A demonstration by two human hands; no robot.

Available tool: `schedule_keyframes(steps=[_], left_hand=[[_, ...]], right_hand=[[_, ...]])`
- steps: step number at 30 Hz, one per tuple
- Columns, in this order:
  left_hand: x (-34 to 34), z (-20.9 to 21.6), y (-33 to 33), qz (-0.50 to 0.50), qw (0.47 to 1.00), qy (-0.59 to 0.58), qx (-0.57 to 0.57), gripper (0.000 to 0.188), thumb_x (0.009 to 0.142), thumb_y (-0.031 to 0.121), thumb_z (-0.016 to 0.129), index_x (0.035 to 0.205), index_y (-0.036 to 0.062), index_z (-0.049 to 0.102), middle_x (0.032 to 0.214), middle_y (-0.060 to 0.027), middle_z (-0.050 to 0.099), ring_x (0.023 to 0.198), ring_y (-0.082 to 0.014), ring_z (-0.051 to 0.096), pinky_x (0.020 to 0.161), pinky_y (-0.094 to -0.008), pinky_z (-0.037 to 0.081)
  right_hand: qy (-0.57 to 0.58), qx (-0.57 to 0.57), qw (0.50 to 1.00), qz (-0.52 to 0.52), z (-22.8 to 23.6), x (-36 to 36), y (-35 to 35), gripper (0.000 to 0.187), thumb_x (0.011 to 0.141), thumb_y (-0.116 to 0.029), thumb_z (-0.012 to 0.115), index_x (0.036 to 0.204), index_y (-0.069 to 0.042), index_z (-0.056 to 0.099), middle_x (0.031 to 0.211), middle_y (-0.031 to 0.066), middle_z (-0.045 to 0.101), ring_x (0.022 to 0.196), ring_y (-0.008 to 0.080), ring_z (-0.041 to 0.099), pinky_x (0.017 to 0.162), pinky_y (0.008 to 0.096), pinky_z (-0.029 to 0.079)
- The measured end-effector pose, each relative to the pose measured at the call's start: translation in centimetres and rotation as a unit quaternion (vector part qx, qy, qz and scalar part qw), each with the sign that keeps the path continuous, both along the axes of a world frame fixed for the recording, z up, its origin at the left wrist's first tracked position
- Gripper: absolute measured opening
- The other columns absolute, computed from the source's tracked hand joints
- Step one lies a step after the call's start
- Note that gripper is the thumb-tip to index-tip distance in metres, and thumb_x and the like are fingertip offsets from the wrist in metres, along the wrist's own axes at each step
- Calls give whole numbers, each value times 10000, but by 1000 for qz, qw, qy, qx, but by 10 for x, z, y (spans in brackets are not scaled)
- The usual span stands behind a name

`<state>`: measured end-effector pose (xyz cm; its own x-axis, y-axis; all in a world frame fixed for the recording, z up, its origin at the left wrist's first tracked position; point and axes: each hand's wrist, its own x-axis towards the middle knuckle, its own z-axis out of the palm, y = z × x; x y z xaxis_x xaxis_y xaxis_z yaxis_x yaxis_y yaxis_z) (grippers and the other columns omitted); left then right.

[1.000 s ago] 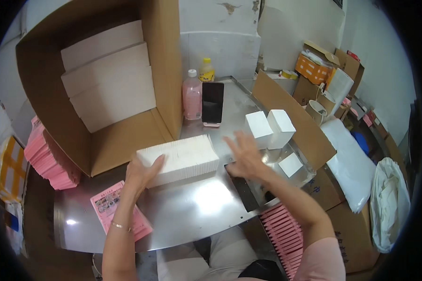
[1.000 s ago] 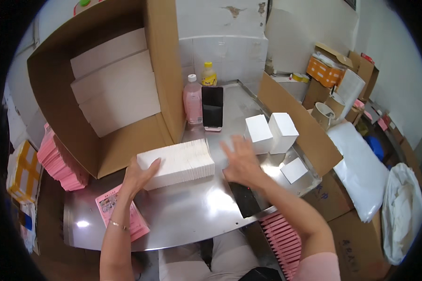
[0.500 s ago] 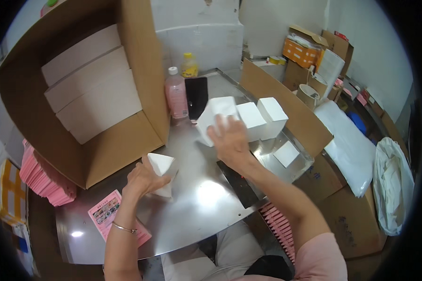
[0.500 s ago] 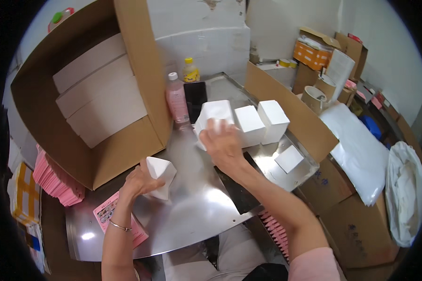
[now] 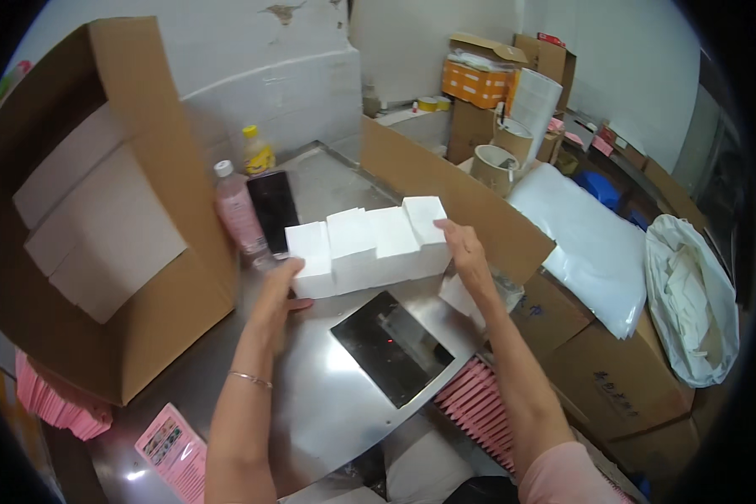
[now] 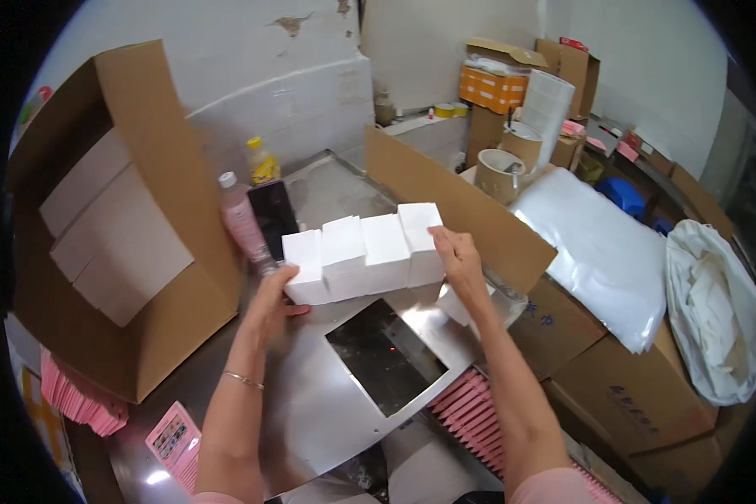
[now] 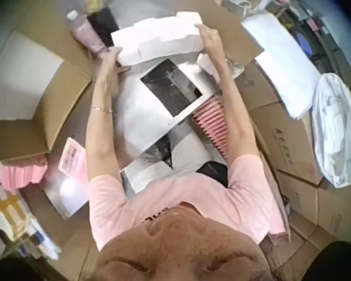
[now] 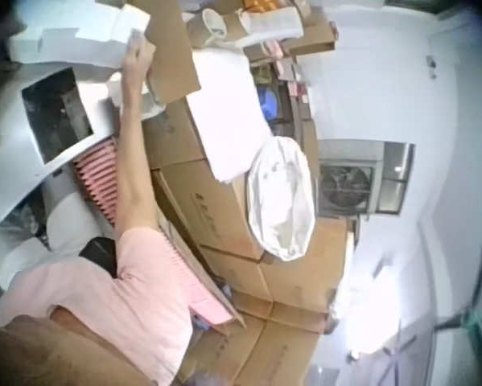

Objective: Packing pink paper packets into small white boxes and larger cardboard boxes.

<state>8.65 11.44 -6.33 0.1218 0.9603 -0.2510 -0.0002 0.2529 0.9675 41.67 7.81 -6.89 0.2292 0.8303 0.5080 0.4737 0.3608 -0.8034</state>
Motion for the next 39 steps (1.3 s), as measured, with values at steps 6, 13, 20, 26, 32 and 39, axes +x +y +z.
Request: schedule_keyframes(steps=[6,13,20,26,32,39], left_hand=[[23,-4,45,-30,999,22,36,582,841,442,617,1229,8,592,1023,-74,662,920,-196,618,739,-357,492],[99,-49,130,103,972,4,211,677,865,492,695,1253,-43,545,1030,-114,635,925,-198,606,741,-340,503],[100,-41,117,119,955,148,227,636,917,421,684,1330,-22,489,1077,-139,630,900,-187,619,745,-306,517],[17,28,-79,-227,927,243,172,303,950,225,668,1159,7,648,967,-51,679,868,-116,636,741,-303,525],[-67,52,-244,-121,905,366,181,290,913,129,677,1186,32,664,1041,-137,710,932,-238,695,834,-363,539],[-183,-41,-341,240,649,703,161,511,983,224,574,1435,15,459,1474,-230,437,1390,-419,368,1131,-495,310]], right_hand=[[76,62,992,-84,-23,-6,-61,384,1065,-246,411,1190,2,675,981,74,545,895,167,535,788,282,429],[139,95,986,-1,-35,-13,-78,420,1069,-236,376,1188,52,657,947,71,560,799,148,574,712,276,492],[-120,173,971,-115,-33,0,-98,251,931,-173,604,1086,7,686,904,96,600,786,253,603,687,367,486],[-379,-63,919,-88,-29,-36,-134,542,682,-247,795,1121,-5,589,1066,156,533,1026,350,505,879,473,399],[-355,-17,931,-84,-58,-23,-142,348,724,-27,701,1070,-2,677,1020,141,588,982,320,566,842,424,463],[-208,215,925,-233,50,-10,-113,229,816,-44,705,1042,-63,741,1041,70,626,1003,231,568,829,353,459]])
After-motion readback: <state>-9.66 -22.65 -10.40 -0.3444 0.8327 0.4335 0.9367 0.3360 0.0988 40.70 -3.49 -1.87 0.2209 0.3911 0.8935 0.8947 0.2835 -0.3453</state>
